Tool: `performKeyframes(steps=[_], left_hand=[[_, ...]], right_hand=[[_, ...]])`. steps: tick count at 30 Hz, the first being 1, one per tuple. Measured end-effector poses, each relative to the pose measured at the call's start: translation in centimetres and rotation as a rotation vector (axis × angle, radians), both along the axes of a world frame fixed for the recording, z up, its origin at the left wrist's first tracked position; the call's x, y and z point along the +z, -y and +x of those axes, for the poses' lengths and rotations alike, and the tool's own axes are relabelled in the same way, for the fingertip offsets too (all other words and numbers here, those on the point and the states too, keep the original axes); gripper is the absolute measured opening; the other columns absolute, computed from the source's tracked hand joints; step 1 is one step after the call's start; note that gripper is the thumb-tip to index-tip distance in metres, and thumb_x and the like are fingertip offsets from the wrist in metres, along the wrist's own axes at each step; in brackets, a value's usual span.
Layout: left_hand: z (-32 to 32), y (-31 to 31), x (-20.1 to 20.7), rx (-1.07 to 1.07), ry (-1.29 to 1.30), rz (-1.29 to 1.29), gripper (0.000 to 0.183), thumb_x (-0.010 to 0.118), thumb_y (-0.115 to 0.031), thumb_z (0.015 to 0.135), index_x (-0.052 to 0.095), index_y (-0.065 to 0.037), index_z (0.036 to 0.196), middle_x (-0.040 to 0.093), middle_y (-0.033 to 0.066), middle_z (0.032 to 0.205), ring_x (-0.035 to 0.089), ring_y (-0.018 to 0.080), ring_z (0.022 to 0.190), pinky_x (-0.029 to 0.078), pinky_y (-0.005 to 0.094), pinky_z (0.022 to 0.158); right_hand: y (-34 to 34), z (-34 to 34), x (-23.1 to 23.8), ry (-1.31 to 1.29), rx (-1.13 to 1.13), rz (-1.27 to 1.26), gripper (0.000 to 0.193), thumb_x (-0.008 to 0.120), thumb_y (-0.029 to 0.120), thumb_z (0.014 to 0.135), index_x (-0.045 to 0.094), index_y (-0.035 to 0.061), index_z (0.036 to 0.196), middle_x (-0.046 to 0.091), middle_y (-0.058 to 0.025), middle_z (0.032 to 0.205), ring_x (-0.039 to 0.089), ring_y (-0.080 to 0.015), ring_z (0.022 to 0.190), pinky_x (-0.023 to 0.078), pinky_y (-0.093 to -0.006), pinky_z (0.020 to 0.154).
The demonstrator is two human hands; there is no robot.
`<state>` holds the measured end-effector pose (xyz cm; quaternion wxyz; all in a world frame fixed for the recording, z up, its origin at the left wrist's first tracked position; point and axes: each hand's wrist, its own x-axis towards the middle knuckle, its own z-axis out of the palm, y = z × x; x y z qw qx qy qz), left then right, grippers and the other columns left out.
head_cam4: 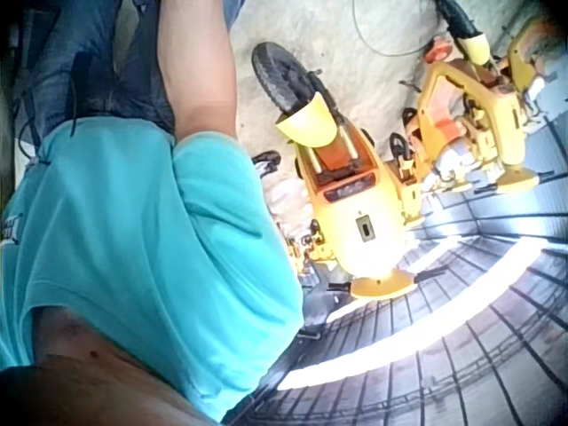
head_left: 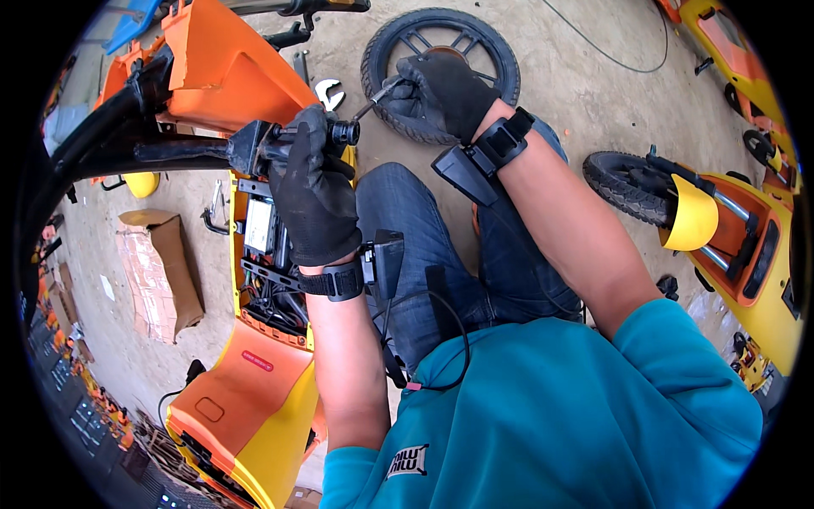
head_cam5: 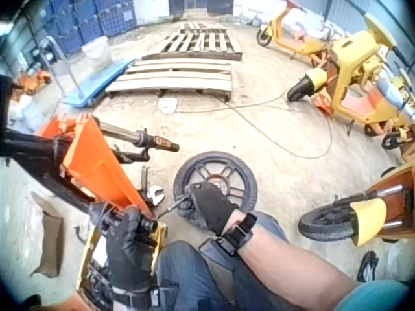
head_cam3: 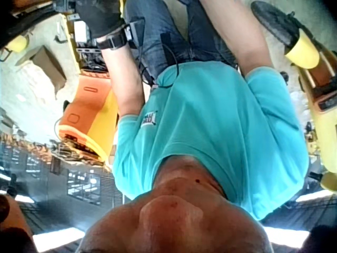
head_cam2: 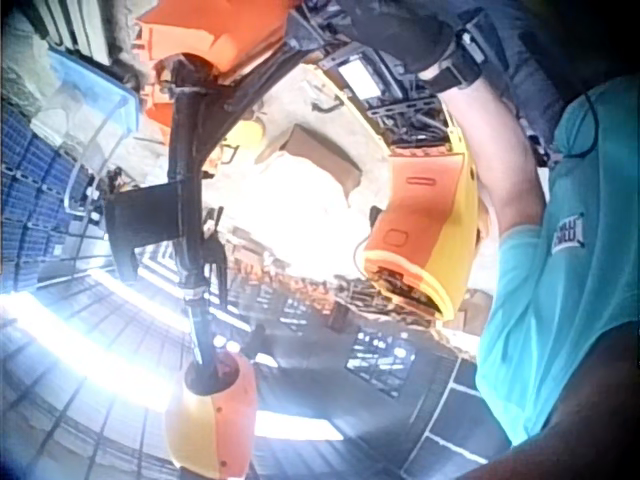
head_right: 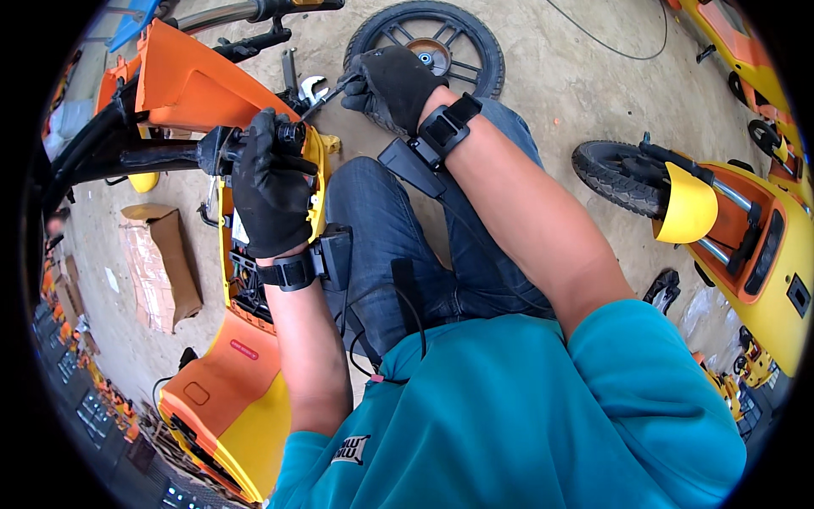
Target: The person uses a screwdriver to loosen and tighten screws on a black handlebar component, handling a small cylindrical part and electrical wires.
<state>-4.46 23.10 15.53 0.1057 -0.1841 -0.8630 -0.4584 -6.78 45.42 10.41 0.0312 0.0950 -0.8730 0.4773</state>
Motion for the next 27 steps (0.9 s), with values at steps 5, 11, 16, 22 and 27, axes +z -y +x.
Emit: performKeyframes(steps=[5,11,16,22,27], left_hand=[[0.0,-0.1,0.5,-0.01,-0.095,-0.055,0.044,0.058,0.011,0.084,0.058,-0.001,0.127,0.065,0.0143,0.115,0.068,0.0174,0.082,0.058,0.0276,0.067],[-0.1,-0.1,-0.2,0.002,0.215,0.312,0.045,0.058,0.012,0.084,0.058,-0.001,0.127,0.065,0.0145,0.117,0.068,0.018,0.084,0.058,0.0283,0.066],[0.0,-0.2,0.1,-0.027,0.032,0.094,0.047,0.054,0.013,0.084,0.058,-0.002,0.128,0.065,0.0142,0.115,0.068,0.0178,0.079,0.057,0.0277,0.064],[-0.1,-0.3,0.1,0.032,0.066,0.085,0.027,0.052,0.001,0.096,0.065,-0.003,0.119,0.066,0.0081,0.103,0.064,0.0127,0.079,0.054,0.0235,0.061],[0.2,-1.0,1.2,0.023,0.119,0.247,0.026,0.051,-0.002,0.097,0.065,-0.004,0.119,0.065,0.0082,0.103,0.063,0.012,0.075,0.05,0.0229,0.056]], right_hand=[[0.4,0.0,0.5,0.32,-0.006,-0.551,0.02,0.053,0.004,0.094,0.062,-0.0035,0.11,0.069,-0.0147,0.1,0.07,-0.0161,0.081,0.059,-0.0283,0.073],[-0.1,-1.0,-3.3,0.305,0.155,-0.793,0.023,0.059,0.001,0.088,0.063,-0.0011,0.111,0.07,-0.0135,0.096,0.07,-0.0185,0.082,0.059,-0.0289,0.075],[-0.4,-1.7,-4.5,-0.026,0.097,-0.03,0.023,0.063,0.001,0.084,0.064,-0.0012,0.108,0.069,-0.0178,0.096,0.07,-0.0235,0.084,0.058,-0.0305,0.076],[0.2,-0.5,-0.5,0.024,0.066,0.024,0.015,0.066,0.013,0.084,0.063,0.0054,0.097,0.067,-0.0107,0.087,0.065,-0.0216,0.077,0.051,-0.0315,0.069],[0.2,-0.8,1.3,-0.096,0.118,0.202,0.012,0.064,0.012,0.089,0.063,0.0048,0.099,0.067,-0.0082,0.088,0.065,-0.0165,0.076,0.052,-0.0288,0.068]])
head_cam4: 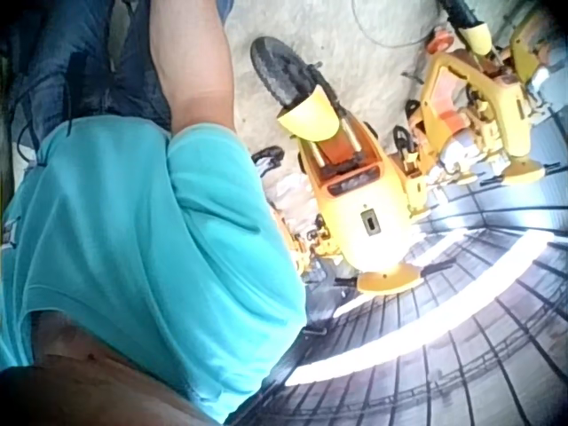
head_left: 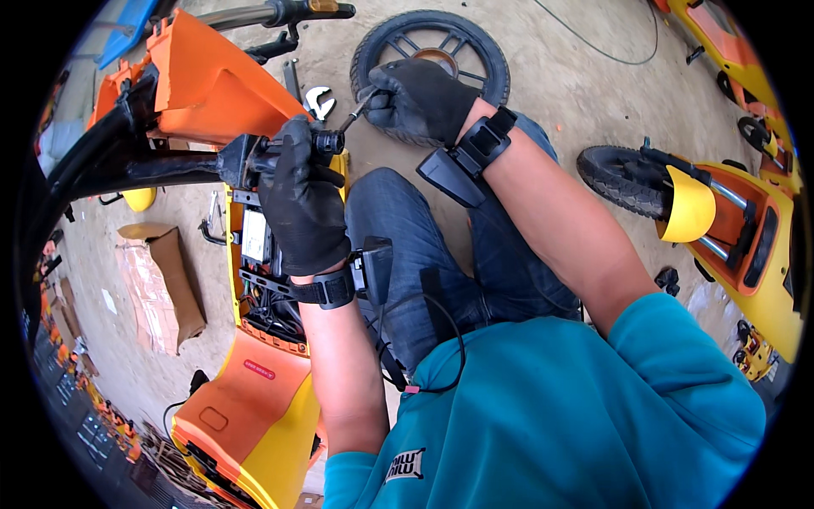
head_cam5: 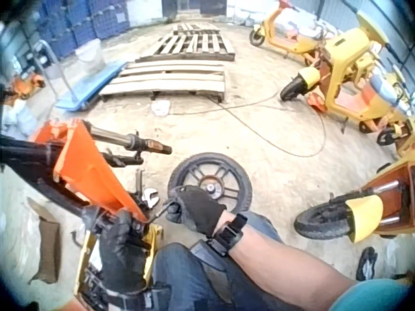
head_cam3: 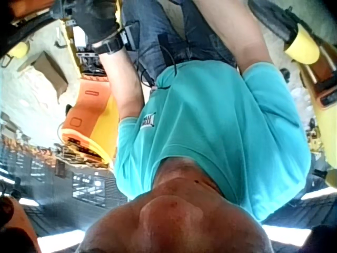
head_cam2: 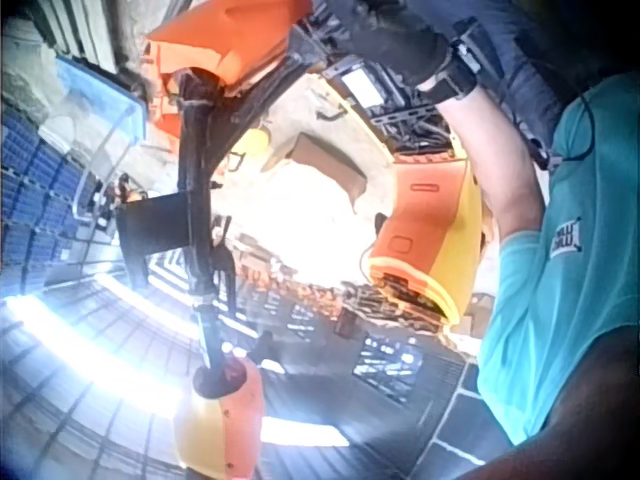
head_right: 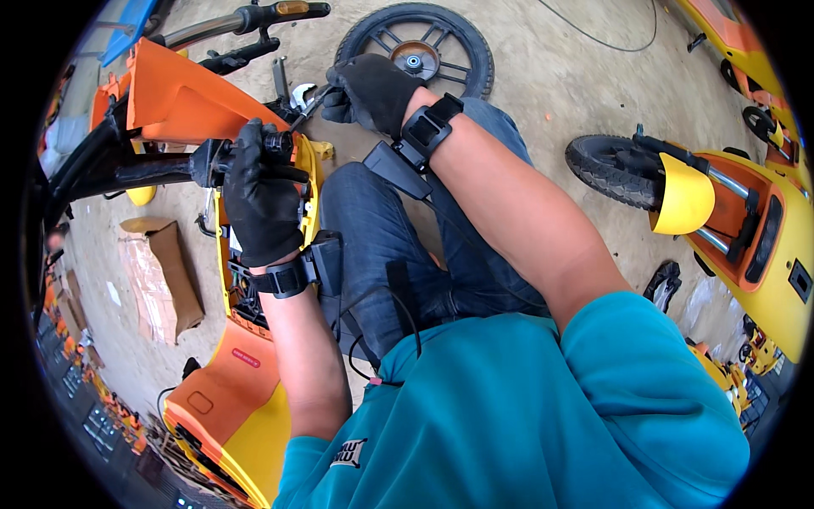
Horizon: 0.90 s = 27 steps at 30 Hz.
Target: The person uses a screwdriver to loosen and tighten screws on a black handlebar component, handling a small cylindrical part and electrical wires.
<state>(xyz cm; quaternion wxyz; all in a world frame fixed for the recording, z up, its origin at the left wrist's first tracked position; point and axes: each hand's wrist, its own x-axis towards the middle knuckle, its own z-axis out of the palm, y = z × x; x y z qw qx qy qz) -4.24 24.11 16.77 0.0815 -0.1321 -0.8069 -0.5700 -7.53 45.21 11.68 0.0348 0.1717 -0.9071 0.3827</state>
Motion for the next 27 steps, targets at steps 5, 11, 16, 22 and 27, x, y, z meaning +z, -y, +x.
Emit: performKeyframes(steps=[5,11,16,22,27], left_hand=[[-0.1,0.2,-0.7,-0.029,-0.008,0.085,0.025,0.052,-0.002,0.097,0.065,-0.004,0.118,0.064,0.0077,0.103,0.059,0.0105,0.07,0.046,0.0211,0.055],[-0.6,0.4,-0.6,0.02,0.501,0.68,0.022,0.055,-0.008,0.097,0.064,-0.001,0.116,0.066,0.008,0.098,0.065,0.0163,0.085,0.054,0.0271,0.072],[-0.2,0.2,0.2,0.037,0.417,0.451,0.022,0.058,-0.021,0.098,0.067,-0.002,0.105,0.066,0.0067,0.085,0.062,0.0121,0.067,0.048,0.0238,0.057],[0.0,-0.3,0.5,0.115,0.406,0.402,0.025,0.061,-0.027,0.096,0.069,-0.003,0.097,0.067,0.0062,0.08,0.06,0.0106,0.061,0.044,0.0233,0.053],[0.2,-0.3,0.6,0.056,0.378,0.442,0.025,0.06,-0.025,0.096,0.069,-0.002,0.101,0.067,0.005,0.084,0.06,0.0094,0.068,0.045,0.0233,0.056]], right_hand=[[0.1,-2.0,-3.8,-0.049,-0.093,-0.3,0.027,0.066,0.002,0.078,0.063,0.0021,0.105,0.065,-0.0159,0.097,0.063,-0.0315,0.094,0.051,-0.0375,0.082],[0.5,-2.4,-2.3,0.268,-0.12,-0.749,0.023,0.058,0.012,0.091,0.059,0.0005,0.111,0.063,-0.0137,0.101,0.062,-0.0223,0.089,0.052,-0.0309,0.078],[1.8,-2.0,1.4,0.558,-0.249,-1.202,0.022,0.052,0.02,0.098,0.058,-0.0004,0.105,0.067,-0.0114,0.089,0.063,-0.0134,0.071,0.053,-0.025,0.063],[1.4,-2.3,0.5,0.462,-0.194,-1.04,0.023,0.054,0.021,0.097,0.057,-0.0013,0.103,0.068,-0.0089,0.085,0.062,-0.0108,0.07,0.051,-0.0258,0.06],[1.5,-3.1,6.3,0.099,-0.21,-0.718,0.022,0.054,0.019,0.096,0.057,-0.0002,0.105,0.069,-0.008,0.082,0.062,-0.0108,0.07,0.05,-0.0282,0.06]])
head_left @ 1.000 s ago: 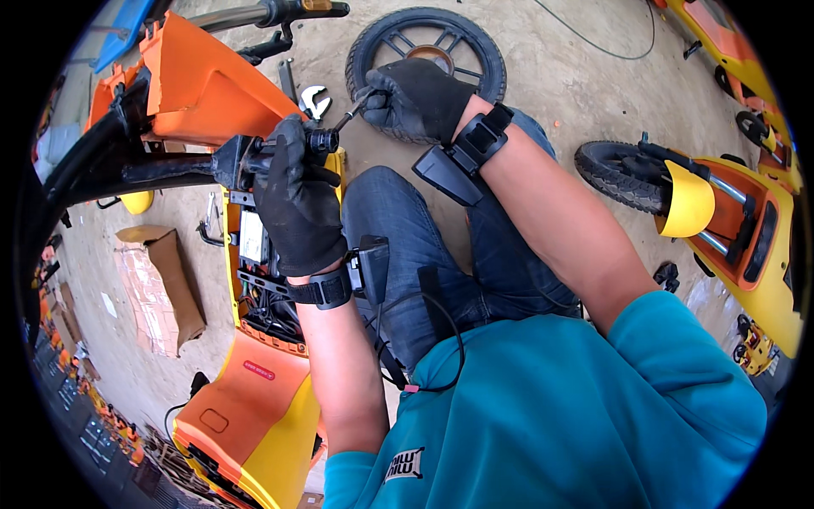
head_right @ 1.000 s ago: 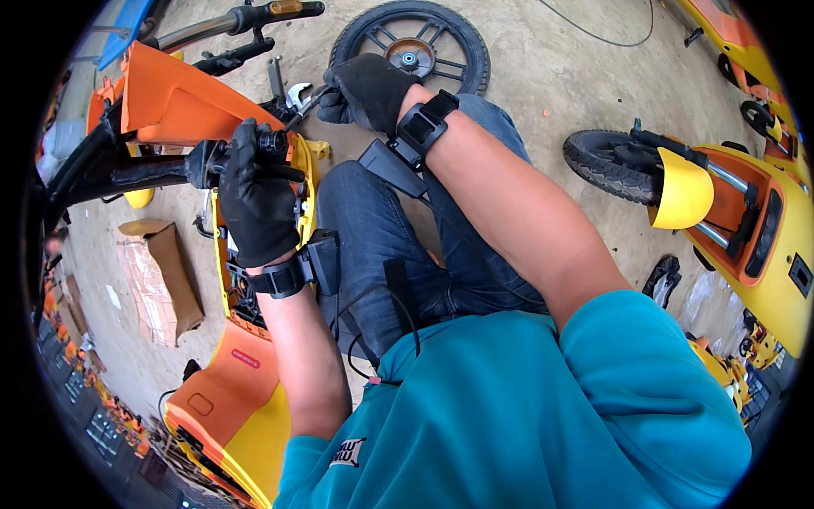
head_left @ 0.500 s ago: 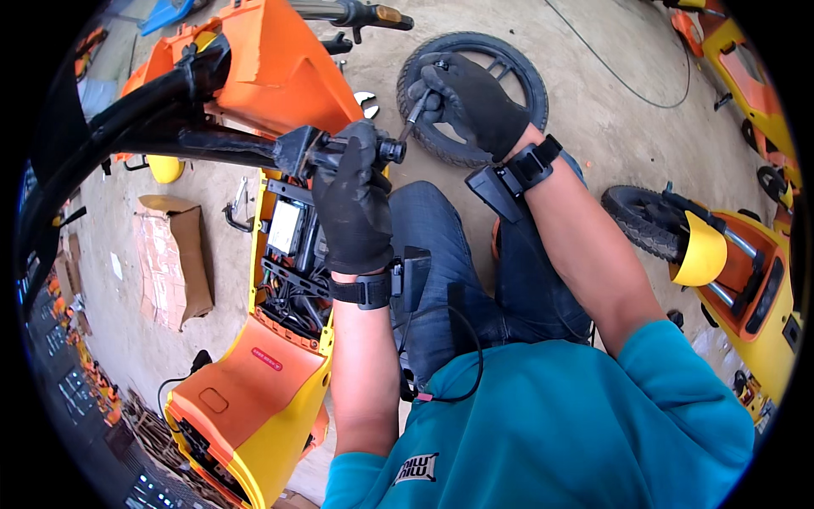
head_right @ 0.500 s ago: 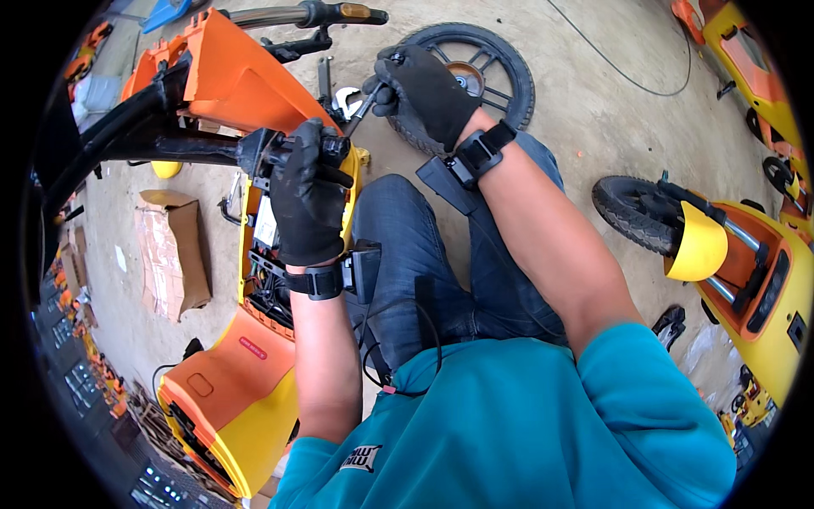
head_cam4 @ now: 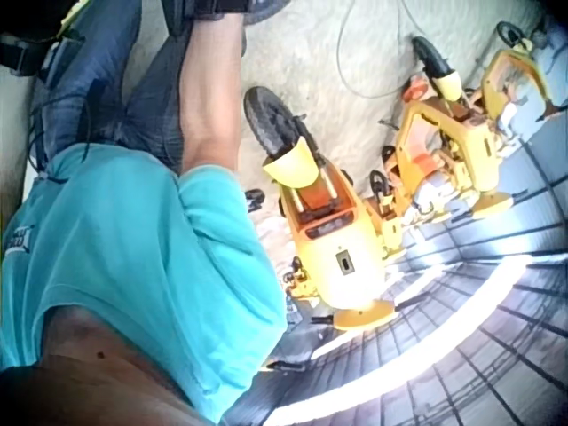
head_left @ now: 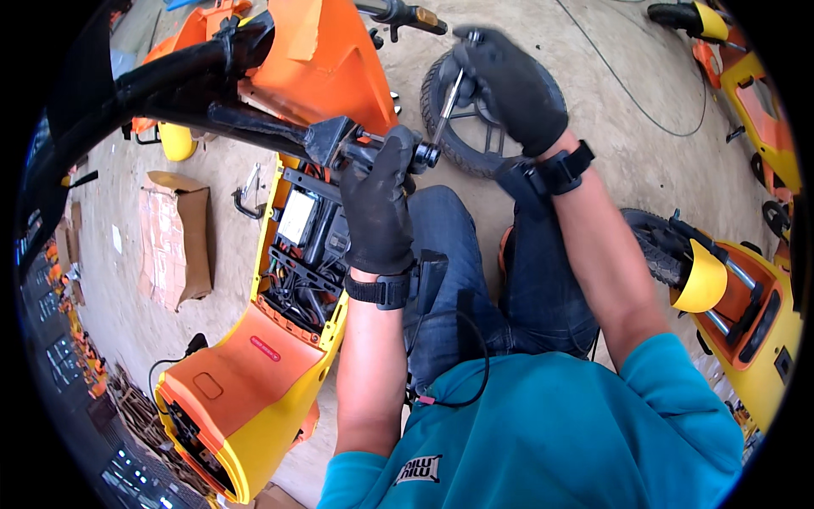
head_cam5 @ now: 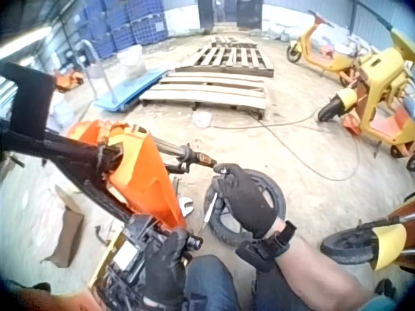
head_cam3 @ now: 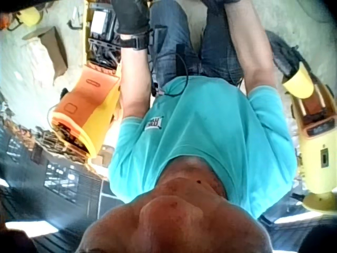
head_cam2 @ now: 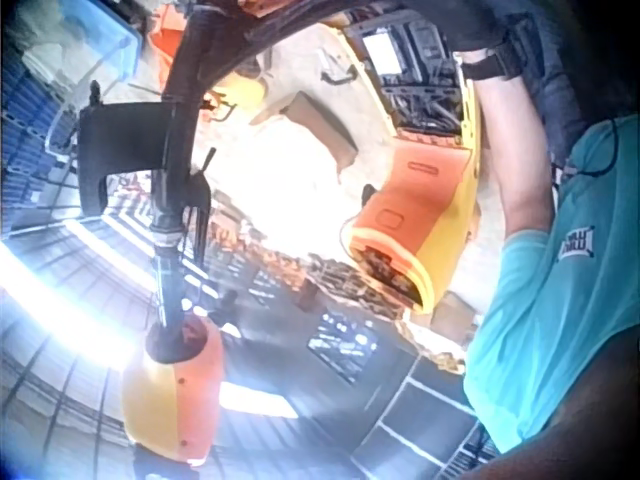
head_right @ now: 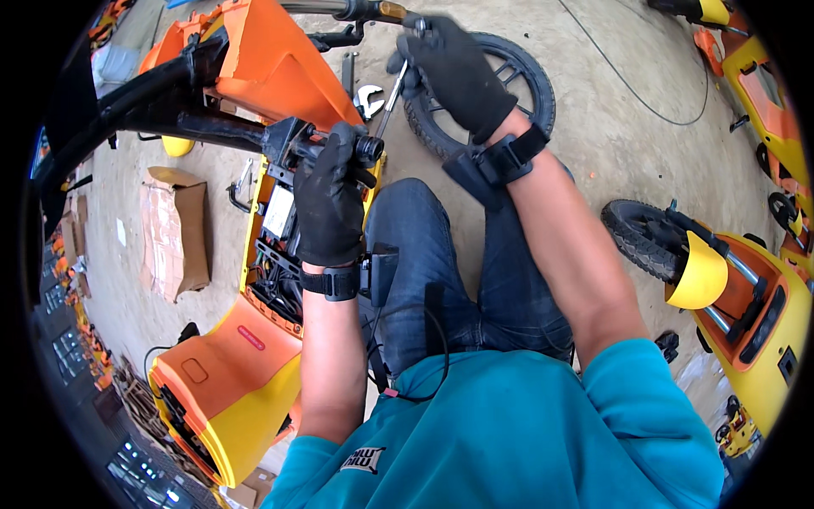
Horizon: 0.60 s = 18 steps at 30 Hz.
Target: The person uses a screwdriver to loosen and tighten screws on a black handlebar component, handling a small cylindrical part and electrical wires.
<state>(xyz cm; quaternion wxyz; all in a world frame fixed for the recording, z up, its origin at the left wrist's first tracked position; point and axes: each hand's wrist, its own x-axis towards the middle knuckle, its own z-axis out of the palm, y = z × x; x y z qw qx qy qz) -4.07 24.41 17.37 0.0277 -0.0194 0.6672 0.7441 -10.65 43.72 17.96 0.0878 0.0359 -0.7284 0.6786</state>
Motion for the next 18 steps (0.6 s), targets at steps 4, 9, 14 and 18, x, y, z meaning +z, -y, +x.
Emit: performKeyframes(steps=[4,9,14,18], left_hand=[[0.1,1.0,-0.3,-0.031,0.126,0.078,0.024,0.059,-0.022,0.097,0.068,-0.001,0.104,0.067,0.0049,0.089,0.061,0.0105,0.073,0.047,0.0241,0.061],[-0.2,1.8,-0.1,-0.075,-0.358,-0.555,0.022,0.058,-0.018,0.096,0.067,-0.002,0.108,0.068,0.0055,0.092,0.061,0.0105,0.074,0.047,0.0236,0.062],[0.6,2.0,0.9,-0.098,-0.285,-0.573,0.021,0.057,-0.013,0.096,0.067,-0.002,0.111,0.067,0.0053,0.092,0.06,0.0094,0.074,0.045,0.0228,0.06],[0.7,2.0,-0.1,-0.084,-0.249,-0.563,0.022,0.057,-0.01,0.095,0.067,-0.003,0.113,0.067,0.0052,0.092,0.059,0.0085,0.073,0.044,0.0221,0.059]], right_hand=[[3.0,1.9,9.7,-0.095,-0.023,0.381,0.021,0.052,0.015,0.096,0.051,0.0064,0.115,0.057,-0.0086,0.071,0.055,-0.017,0.059,0.046,-0.0355,0.057],[6.0,5.1,8.7,-0.756,0.264,0.903,0.027,0.058,0.016,0.086,0.061,0.0142,0.113,0.064,-0.0044,0.086,0.062,-0.023,0.089,0.051,-0.037,0.072],[9.1,7.2,8.7,-0.977,0.422,0.985,0.025,0.058,0.022,0.082,0.062,0.0164,0.106,0.061,-0.0021,0.086,0.059,-0.0219,0.086,0.048,-0.0352,0.072],[7.1,6.3,10.9,-0.944,0.449,0.8,0.038,0.058,0.019,0.081,0.062,0.0085,0.117,0.064,-0.0054,0.087,0.063,-0.0232,0.081,0.049,-0.0356,0.064]])
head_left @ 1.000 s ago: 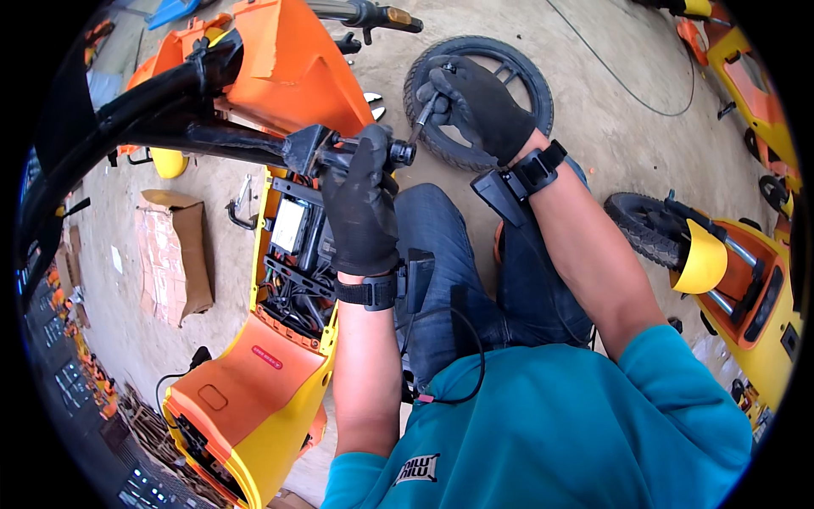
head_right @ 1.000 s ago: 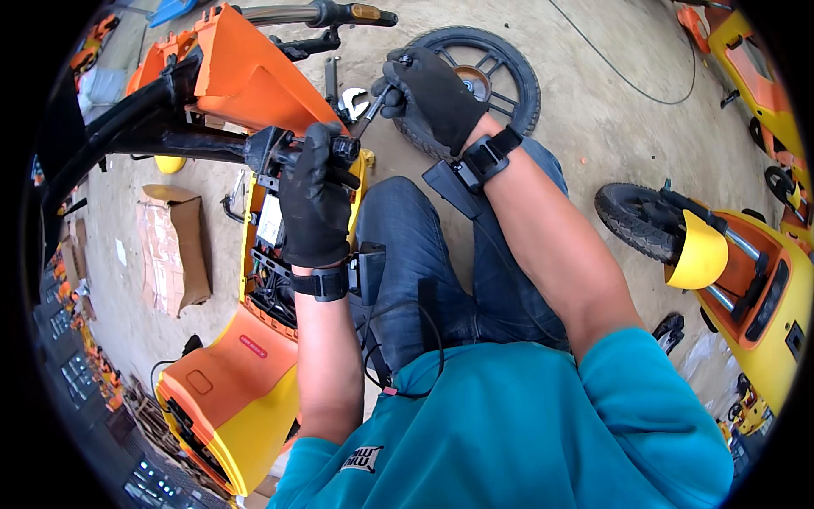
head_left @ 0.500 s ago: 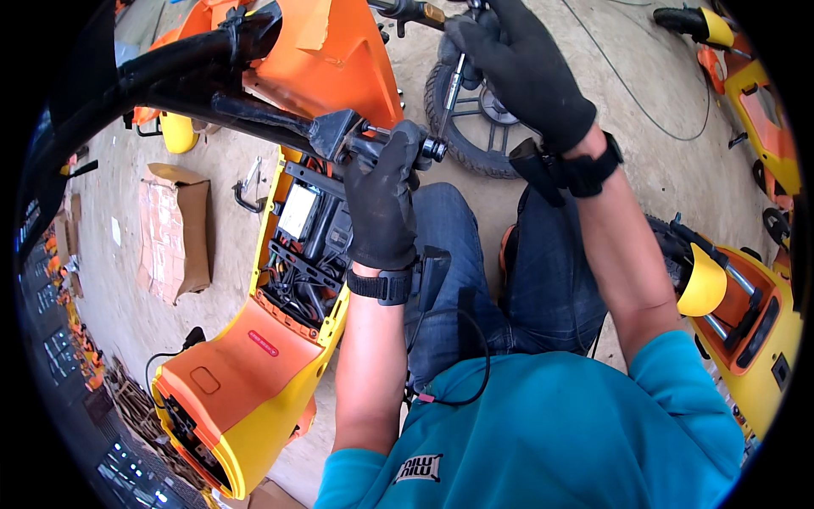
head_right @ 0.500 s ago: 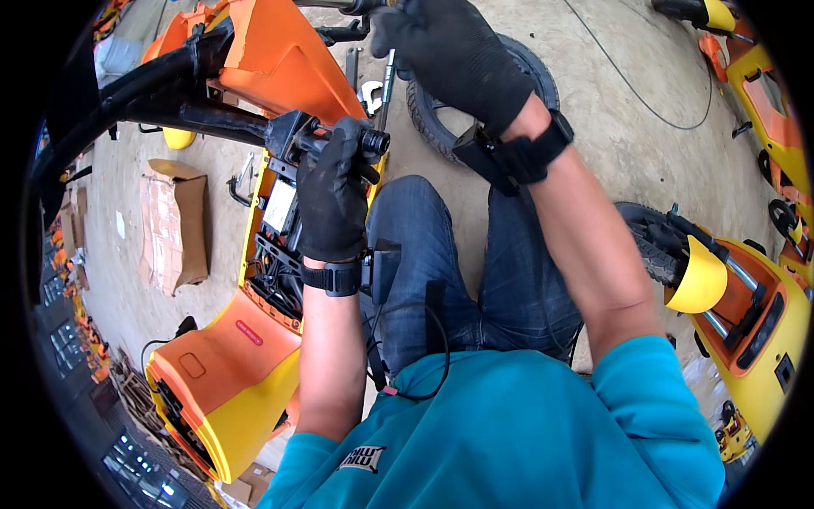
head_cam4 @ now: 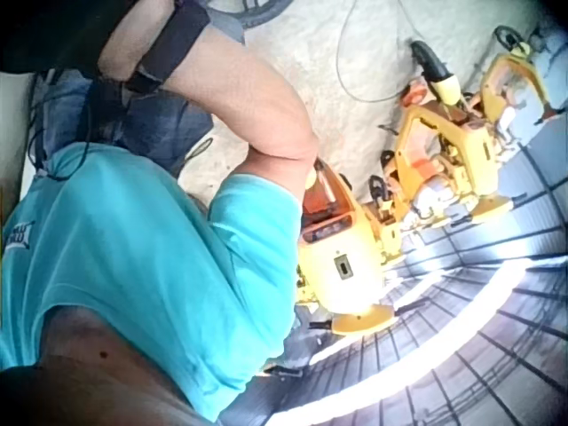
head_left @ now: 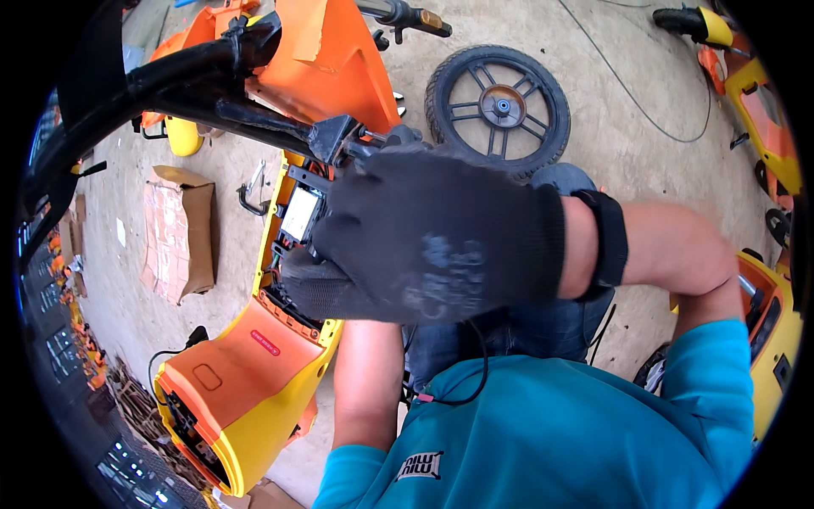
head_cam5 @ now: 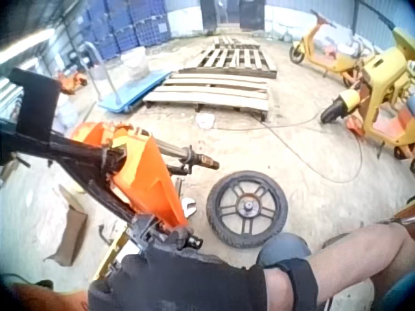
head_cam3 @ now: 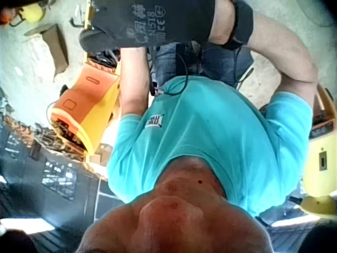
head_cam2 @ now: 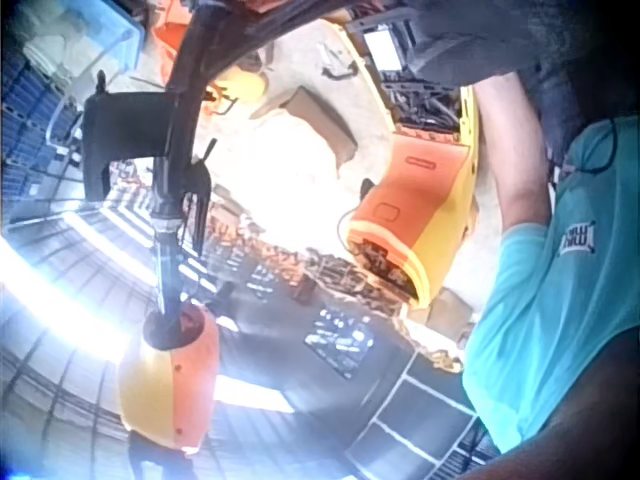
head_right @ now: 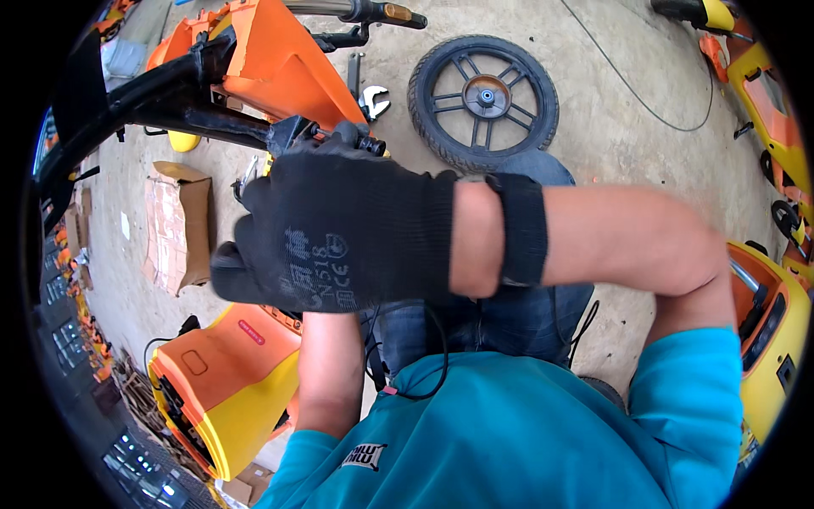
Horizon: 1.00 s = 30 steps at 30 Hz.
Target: The person uses a screwdriver to loosen and tighten screws on a black handlebar component, handling a small cylindrical part and electrical wires.
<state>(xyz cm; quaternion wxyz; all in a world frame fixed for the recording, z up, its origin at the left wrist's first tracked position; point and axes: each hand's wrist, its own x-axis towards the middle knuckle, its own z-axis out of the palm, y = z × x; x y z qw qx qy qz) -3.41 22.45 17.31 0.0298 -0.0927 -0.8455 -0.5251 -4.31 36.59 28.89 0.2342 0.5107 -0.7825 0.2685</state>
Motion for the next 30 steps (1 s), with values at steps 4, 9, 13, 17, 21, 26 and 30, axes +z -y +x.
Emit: performKeyframes(steps=[4,9,13,17,21,26,30], left_hand=[[-0.2,-0.1,-1.6,0.022,-0.012,0.061,0.024,0.056,-0.006,0.094,0.067,-0.003,0.115,0.067,0.0051,0.092,0.058,0.0076,0.073,0.042,0.0215,0.058],[-0.6,-1.3,-0.4,-0.015,0.11,0.294,0.025,0.049,-0.016,0.101,0.066,-0.001,0.114,0.068,0.0088,0.091,0.062,0.0108,0.072,0.047,0.0232,0.056],[-0.6,-1.4,0.5,-0.004,0.233,0.409,0.027,0.05,-0.021,0.101,0.066,0.0,0.108,0.067,0.0072,0.087,0.062,0.0114,0.073,0.048,0.0239,0.06],[-0.9,-1.5,0.6,0.048,0.363,0.564,0.029,0.051,-0.024,0.101,0.066,0.001,0.107,0.066,0.007,0.089,0.062,0.0126,0.077,0.049,0.024,0.067],[-0.8,-1.2,-0.1,0.015,0.317,0.582,0.03,0.049,-0.022,0.101,0.064,0.002,0.11,0.067,0.0085,0.093,0.064,0.0145,0.081,0.052,0.0255,0.07],[-0.8,-1.0,-0.5,-0.043,0.204,0.427,0.029,0.046,-0.018,0.102,0.062,0.003,0.113,0.067,0.0094,0.094,0.065,0.0155,0.082,0.053,0.0276,0.069],[-0.8,-1.1,-0.5,-0.081,0.082,0.28,0.028,0.045,-0.017,0.103,0.062,0.002,0.114,0.066,0.0076,0.093,0.064,0.0137,0.079,0.053,0.0268,0.067]], right_hand=[[-3.6,-1.2,-0.8,0.225,-0.264,-0.392,0.033,0.053,0.019,0.092,0.055,0.0049,0.122,0.064,-0.0059,0.091,0.062,-0.016,0.077,0.051,-0.0297,0.065],[-9.3,-2.5,-8.6,1.051,-0.451,-1.247,0.021,0.049,0.02,0.1,0.055,0.0023,0.109,0.063,-0.0092,0.085,0.061,-0.0118,0.071,0.052,-0.0269,0.065],[-10.0,-2.0,-16.1,1.091,-0.467,-1.14,0.021,0.051,0.016,0.098,0.061,-0.0014,0.101,0.062,-0.0084,0.077,0.059,-0.012,0.064,0.052,-0.0258,0.062],[-9.0,-1.7,-17.0,1.351,-0.405,-1.239,0.02,0.051,0.01,0.096,0.064,-0.0042,0.092,0.059,-0.0073,0.071,0.056,-0.0115,0.06,0.052,-0.0271,0.06],[-7.8,-1.7,-17.4,1.665,-0.121,-1.655,0.018,0.05,0.005,0.095,0.064,-0.0061,0.098,0.056,-0.003,0.07,0.053,-0.0074,0.063,0.048,-0.0242,0.058],[-7.6,-1.1,-18.1,1.387,-0.32,-1.151,0.017,0.049,0.005,0.095,0.059,-0.006,0.102,0.053,-0.0024,0.074,0.05,-0.0099,0.064,0.05,-0.0275,0.064],[-6.6,-1.4,-17.2,1.821,-0.298,-1.751,0.019,0.049,0.012,0.098,0.059,-0.0028,0.093,0.052,-0.0032,0.071,0.05,-0.013,0.06,0.053,-0.0298,0.062]])
